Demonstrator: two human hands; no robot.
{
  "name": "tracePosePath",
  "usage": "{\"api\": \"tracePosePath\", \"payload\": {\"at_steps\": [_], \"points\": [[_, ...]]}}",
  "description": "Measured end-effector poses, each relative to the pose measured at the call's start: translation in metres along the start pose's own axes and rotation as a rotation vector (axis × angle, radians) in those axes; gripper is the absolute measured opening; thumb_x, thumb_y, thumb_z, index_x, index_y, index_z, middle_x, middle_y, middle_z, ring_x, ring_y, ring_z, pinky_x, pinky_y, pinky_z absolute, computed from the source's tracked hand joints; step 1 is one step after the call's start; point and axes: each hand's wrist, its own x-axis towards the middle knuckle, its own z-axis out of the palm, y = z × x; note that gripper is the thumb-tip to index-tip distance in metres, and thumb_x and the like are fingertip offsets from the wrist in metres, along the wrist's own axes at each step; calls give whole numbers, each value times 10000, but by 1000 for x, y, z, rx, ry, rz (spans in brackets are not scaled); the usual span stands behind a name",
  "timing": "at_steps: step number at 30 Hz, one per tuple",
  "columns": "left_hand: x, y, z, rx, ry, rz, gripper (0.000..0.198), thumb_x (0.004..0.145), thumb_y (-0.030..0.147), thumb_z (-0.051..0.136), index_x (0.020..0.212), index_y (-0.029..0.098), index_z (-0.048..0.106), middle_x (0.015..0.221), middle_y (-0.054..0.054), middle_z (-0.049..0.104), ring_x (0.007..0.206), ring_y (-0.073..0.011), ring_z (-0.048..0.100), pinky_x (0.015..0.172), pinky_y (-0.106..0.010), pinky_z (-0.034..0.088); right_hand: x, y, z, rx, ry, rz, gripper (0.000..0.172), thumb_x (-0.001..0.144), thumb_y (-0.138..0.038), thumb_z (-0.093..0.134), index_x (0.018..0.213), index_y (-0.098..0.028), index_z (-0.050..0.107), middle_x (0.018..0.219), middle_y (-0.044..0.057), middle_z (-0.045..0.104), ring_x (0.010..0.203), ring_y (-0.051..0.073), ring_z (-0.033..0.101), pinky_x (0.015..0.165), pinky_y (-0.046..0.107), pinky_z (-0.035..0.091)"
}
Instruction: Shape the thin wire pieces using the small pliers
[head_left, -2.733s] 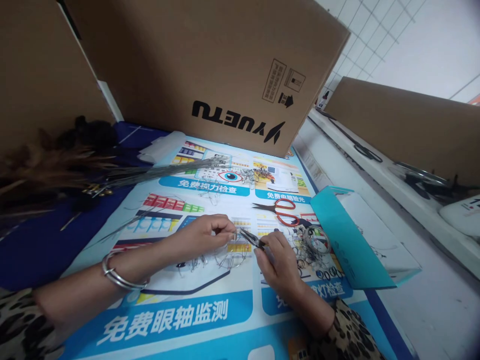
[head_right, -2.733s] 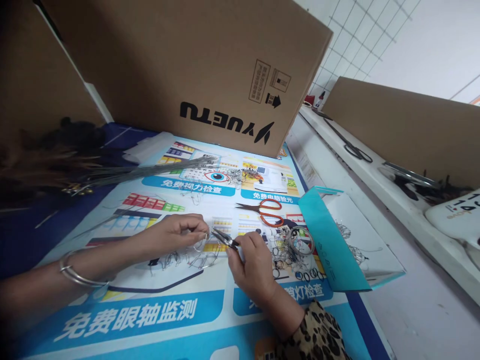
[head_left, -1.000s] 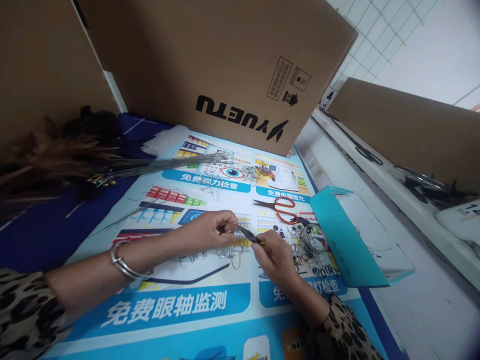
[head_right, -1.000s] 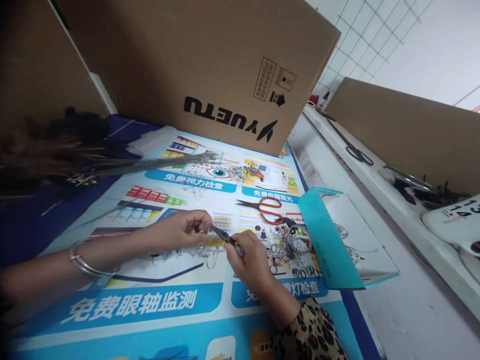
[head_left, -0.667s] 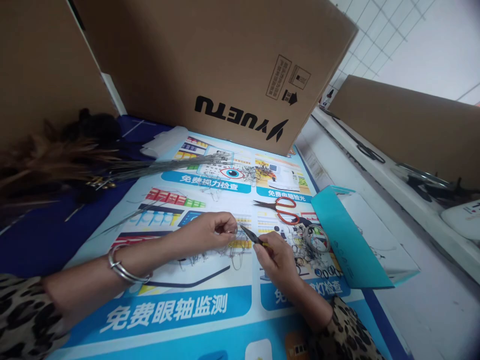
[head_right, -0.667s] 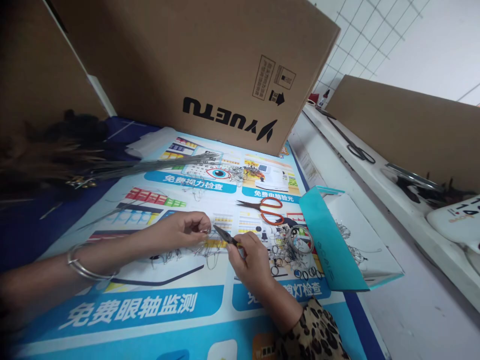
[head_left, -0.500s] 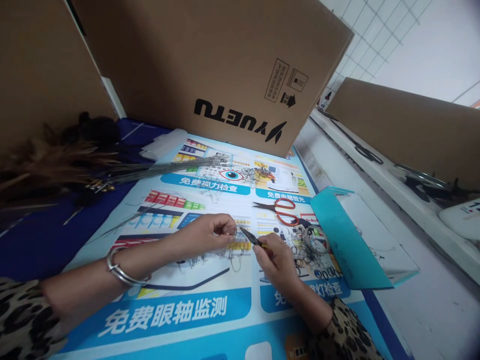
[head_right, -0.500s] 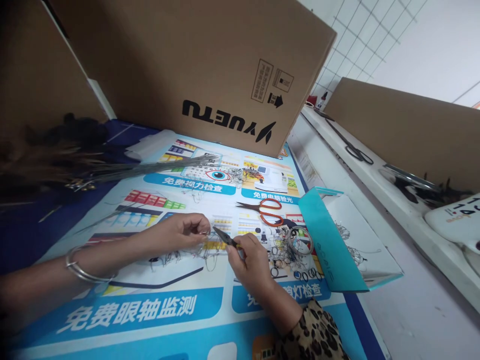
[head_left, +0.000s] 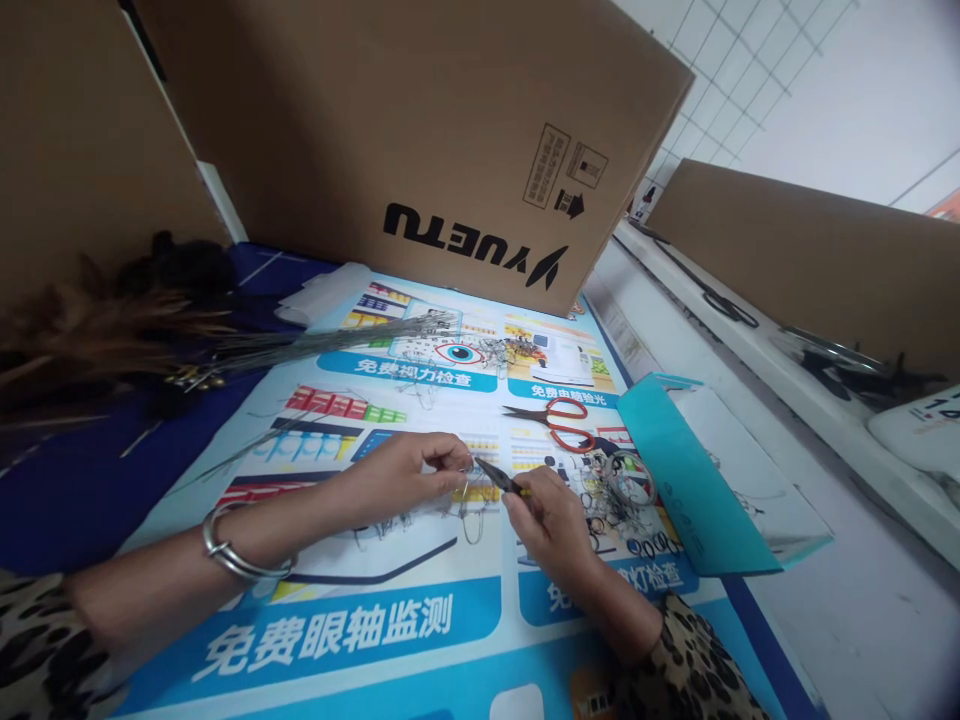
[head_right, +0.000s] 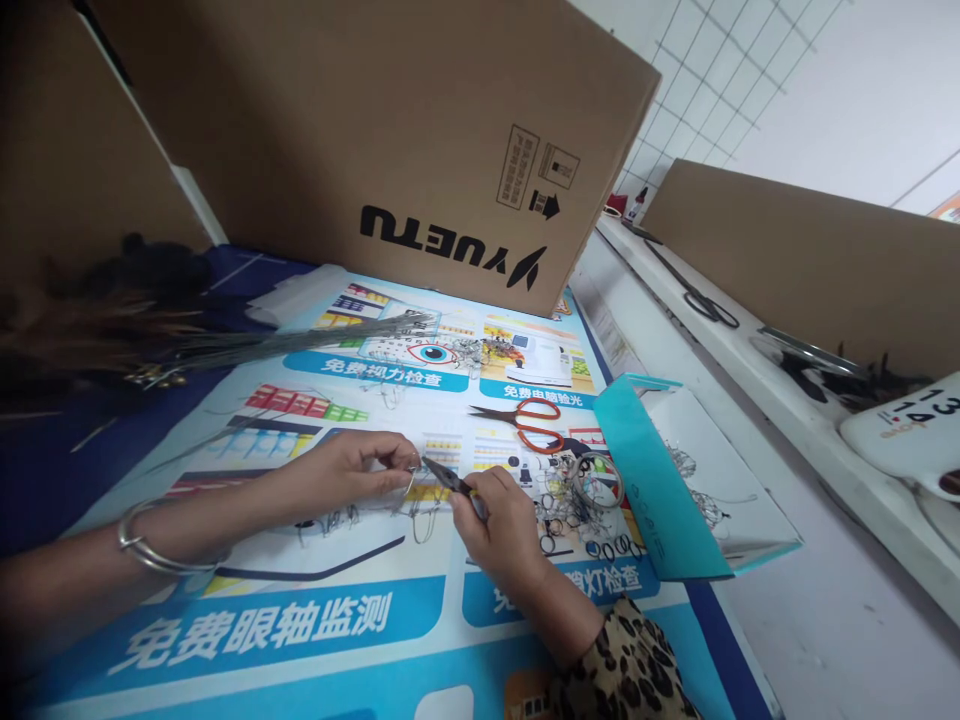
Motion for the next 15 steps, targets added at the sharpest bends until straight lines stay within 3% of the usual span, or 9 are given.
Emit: {"api": "tracePosePath", "payload": {"at_steps": [10, 15], "points": [[-2, -3, 0, 141, 129, 6, 129, 762, 298, 512, 728, 200, 590, 684, 35, 613, 644, -137, 539, 614, -219, 392, -3, -7, -3, -3, 3, 83, 101, 846, -251, 476, 868, -187, 550, 833, 50, 539, 747, 164, 511, 646, 270, 406], [-2, -2, 2, 167, 169, 28, 132, 766, 296, 517, 741, 194, 597, 688, 29, 623, 652, -137, 550, 616, -219, 391, -6, -13, 0, -78, -59, 120, 83, 822, -250, 515, 856, -189, 560, 830, 46, 551, 789, 180, 520, 646, 270, 389]]}}
